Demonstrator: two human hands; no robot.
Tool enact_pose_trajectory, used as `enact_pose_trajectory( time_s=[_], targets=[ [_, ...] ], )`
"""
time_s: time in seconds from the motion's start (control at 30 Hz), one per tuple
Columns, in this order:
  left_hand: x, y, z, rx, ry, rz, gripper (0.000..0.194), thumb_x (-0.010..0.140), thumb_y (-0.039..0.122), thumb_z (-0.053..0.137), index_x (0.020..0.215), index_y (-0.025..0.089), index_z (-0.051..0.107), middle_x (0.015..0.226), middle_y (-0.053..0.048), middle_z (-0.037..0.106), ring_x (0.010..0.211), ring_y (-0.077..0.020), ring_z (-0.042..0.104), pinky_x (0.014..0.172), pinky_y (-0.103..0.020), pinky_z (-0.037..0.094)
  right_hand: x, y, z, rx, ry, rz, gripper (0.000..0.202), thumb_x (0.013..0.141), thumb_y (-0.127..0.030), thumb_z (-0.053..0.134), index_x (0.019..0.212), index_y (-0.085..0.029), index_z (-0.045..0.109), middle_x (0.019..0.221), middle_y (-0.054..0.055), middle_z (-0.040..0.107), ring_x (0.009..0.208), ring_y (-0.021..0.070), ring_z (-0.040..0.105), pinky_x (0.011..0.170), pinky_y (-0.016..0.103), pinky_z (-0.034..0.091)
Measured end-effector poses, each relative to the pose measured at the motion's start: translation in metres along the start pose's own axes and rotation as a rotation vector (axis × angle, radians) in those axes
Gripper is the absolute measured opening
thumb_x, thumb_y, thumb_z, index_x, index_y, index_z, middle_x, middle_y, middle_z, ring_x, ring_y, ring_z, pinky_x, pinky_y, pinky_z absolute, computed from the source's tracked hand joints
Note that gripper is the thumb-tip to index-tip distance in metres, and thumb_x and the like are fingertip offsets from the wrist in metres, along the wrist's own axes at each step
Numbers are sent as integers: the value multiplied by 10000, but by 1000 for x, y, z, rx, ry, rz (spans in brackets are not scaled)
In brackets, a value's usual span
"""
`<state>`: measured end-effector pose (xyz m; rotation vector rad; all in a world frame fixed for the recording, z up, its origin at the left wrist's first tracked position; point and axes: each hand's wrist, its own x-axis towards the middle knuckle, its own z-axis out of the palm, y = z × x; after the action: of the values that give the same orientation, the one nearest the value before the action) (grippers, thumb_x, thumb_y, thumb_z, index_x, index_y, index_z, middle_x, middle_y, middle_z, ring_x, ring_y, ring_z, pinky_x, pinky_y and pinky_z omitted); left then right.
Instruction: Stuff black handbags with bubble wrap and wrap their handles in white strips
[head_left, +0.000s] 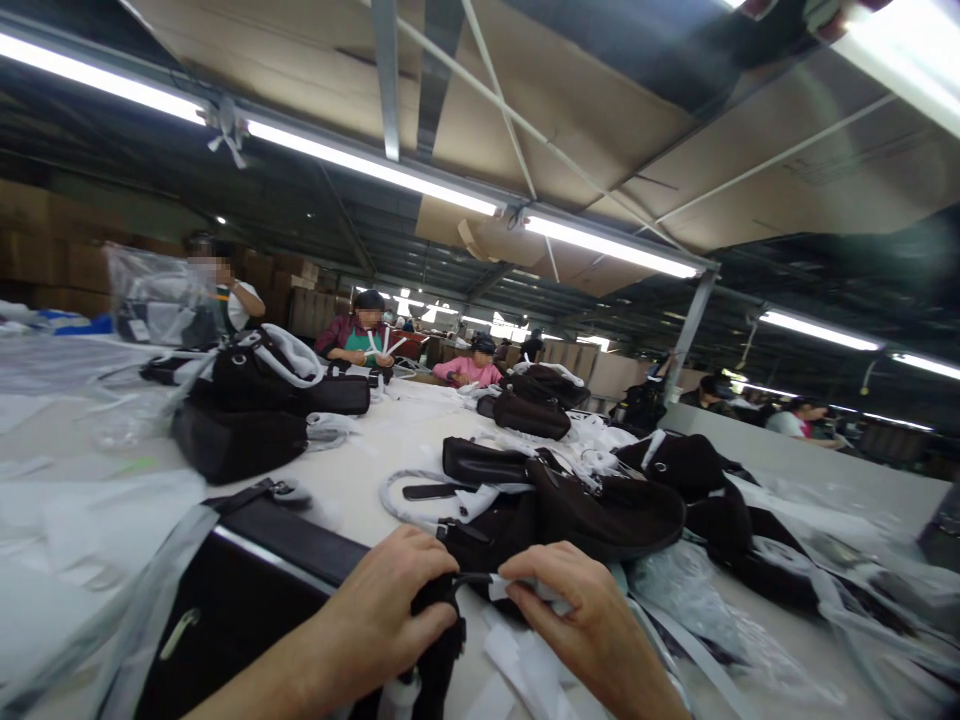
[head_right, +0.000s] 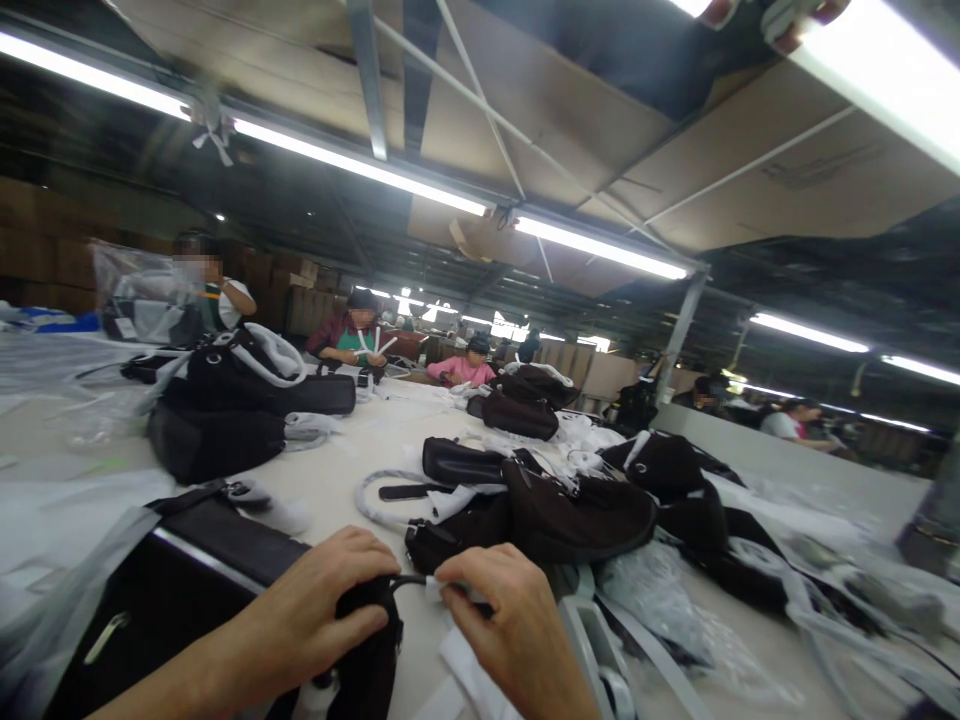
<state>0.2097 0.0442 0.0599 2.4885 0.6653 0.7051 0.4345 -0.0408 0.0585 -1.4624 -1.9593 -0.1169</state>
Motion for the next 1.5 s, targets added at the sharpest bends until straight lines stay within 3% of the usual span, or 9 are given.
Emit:
enact_pose_trajectory(
  time_s=[0.3, 0.43, 0.6, 0.77, 1.0, 1.2, 1.33, 1.4, 1.5],
  targets=[
    [8, -10, 3, -94, -33, 150, 245, 785, 94, 611, 972, 218, 713, 989, -16, 702, 1037, -210, 570, 953, -296, 398, 23, -29, -3, -174, -269, 39, 144, 884, -189, 672, 984, -254, 752, 970, -16, 786, 905, 223, 697, 817, 310, 425],
    [4, -15, 1, -256, 17, 61, 370, 716, 121, 738, 1056, 215, 625, 1067, 5, 666, 993, -186, 588, 863, -262, 434, 43, -41, -5, -274, -333, -21, 160, 894, -154, 648, 950, -260, 753, 927, -24, 785, 854, 222, 690, 768, 303, 402],
    [-5, -14, -1, -146, 112, 160, 165, 734, 109, 768, 823, 187, 652, 1074, -19, 620, 1056, -197, 546, 912, -283, 404, 55, -45, -15, -281, -361, -41, 182, 883, -115, 638, 930, -249, 752, 892, -18, 776, 853, 205, 699, 757, 274, 403],
    [1, -7, 3, -29, 91, 174, 193, 693, 173, 828, 664, 168, 637, 980, -14, 654, 1008, -221, 547, 899, -341, 371, 63, -57, -19, -268, -438, -41, 237, 849, -40, 601, 910, -214, 751, 881, 13, 774, 870, 202, 709, 762, 261, 415],
    [14, -19, 19, -338, 95, 213, 161, 694, 66, 601, 627, 171, 499, 759, 2, 645, 799, -168, 586, 759, -273, 391, 63, -67, -17, -317, -544, -21, 249, 847, -69, 598, 975, -225, 742, 954, 33, 774, 927, 226, 701, 765, 275, 413],
    [13, -26, 16, -518, 127, 106, 186, 618, 116, 638, 711, 188, 494, 781, 25, 619, 763, -160, 548, 691, -243, 385, 74, -76, -21, -494, -617, -41, 286, 812, -31, 595, 1070, -149, 622, 980, 83, 737, 915, 247, 673, 676, 298, 359],
    [16, -23, 12, -620, 78, 170, 219, 712, 185, 626, 930, 182, 610, 906, 2, 655, 874, -199, 574, 792, -269, 430, 92, -92, -19, -550, -677, -153, 278, 795, -16, 634, 1043, -142, 629, 952, 78, 741, 853, 227, 665, 623, 291, 330],
    [18, -23, 14, -634, 61, 206, 128, 822, 268, 580, 876, 175, 650, 898, -17, 664, 891, -216, 577, 839, -293, 440, 101, -103, -18, -606, -705, -174, 256, 800, -49, 676, 1040, -133, 645, 920, 92, 742, 788, 224, 658, 582, 296, 305],
    [18, -26, 20, -603, 145, 176, 312, 899, 409, 545, 704, 173, 606, 766, -14, 605, 791, -195, 534, 767, -281, 433, 109, -112, -35, -524, -642, -162, 298, 781, -139, 759, 1061, -165, 661, 923, 70, 740, 798, 218, 655, 594, 280, 342]
  ],
)
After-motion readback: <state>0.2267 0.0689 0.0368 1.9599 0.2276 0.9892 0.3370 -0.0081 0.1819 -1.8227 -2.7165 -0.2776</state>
